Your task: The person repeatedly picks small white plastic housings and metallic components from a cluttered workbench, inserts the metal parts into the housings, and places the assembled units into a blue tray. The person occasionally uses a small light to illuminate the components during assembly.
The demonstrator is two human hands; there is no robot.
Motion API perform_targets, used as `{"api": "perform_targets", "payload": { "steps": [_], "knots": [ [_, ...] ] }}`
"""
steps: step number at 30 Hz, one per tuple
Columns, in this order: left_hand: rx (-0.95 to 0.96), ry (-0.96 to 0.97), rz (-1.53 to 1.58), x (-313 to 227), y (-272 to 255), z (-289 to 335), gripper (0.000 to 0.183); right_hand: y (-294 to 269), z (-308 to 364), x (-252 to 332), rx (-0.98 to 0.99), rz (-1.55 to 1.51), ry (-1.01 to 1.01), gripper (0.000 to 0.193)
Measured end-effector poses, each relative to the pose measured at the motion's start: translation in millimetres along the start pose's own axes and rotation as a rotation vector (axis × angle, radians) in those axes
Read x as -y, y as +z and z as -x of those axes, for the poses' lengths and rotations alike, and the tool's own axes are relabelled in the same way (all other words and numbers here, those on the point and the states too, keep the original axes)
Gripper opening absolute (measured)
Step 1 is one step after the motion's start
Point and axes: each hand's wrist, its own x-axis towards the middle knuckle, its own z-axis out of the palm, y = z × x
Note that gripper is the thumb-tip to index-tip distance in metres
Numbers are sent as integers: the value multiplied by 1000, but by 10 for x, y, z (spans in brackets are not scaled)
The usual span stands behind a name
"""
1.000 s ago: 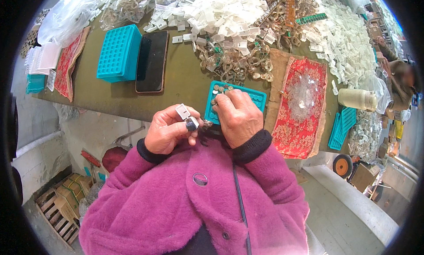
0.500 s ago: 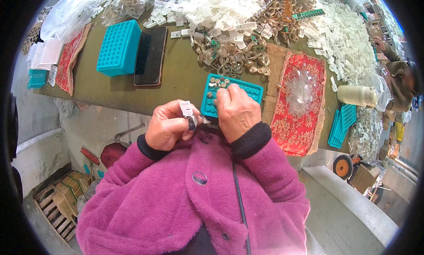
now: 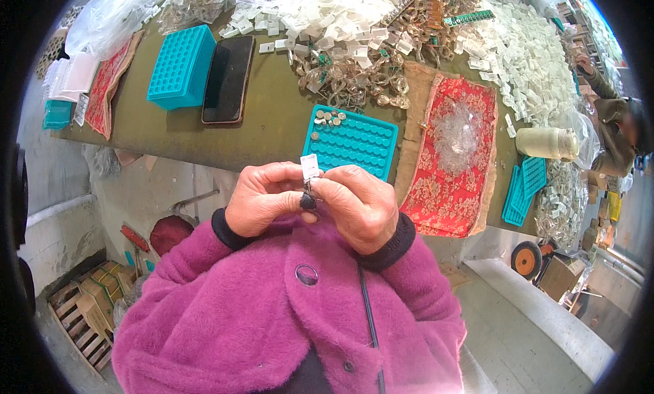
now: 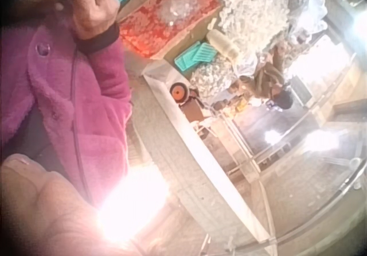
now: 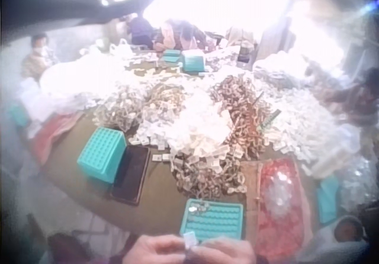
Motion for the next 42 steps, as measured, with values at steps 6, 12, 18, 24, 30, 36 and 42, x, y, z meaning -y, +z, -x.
{"api": "perform_targets", "payload": {
  "steps": [6,12,18,24,30,36,42],
  "knots": [
    [1,45,8,36,22,2,34,21,86,125,-114,-77,231,23],
    [-42,196,-174,95,49,11,31,-26,125,266,1,-676,893,12],
    [-37,660,-843,62,-1,-16,30,-59,64,188,96,-881,1113,15],
    [-30,301,-267,11,-83,17,25,-22,-65,172,119,-639,997,17],
    [-30,60,153,4,-325,-40,28,182,-342,-155,71,207,279,19],
    [44,46,249,30,-409,-56,31,310,-427,-258,171,406,228,18],
    [-29,125,25,8,-339,-8,31,218,-394,-66,103,170,296,14]
  ]
}}
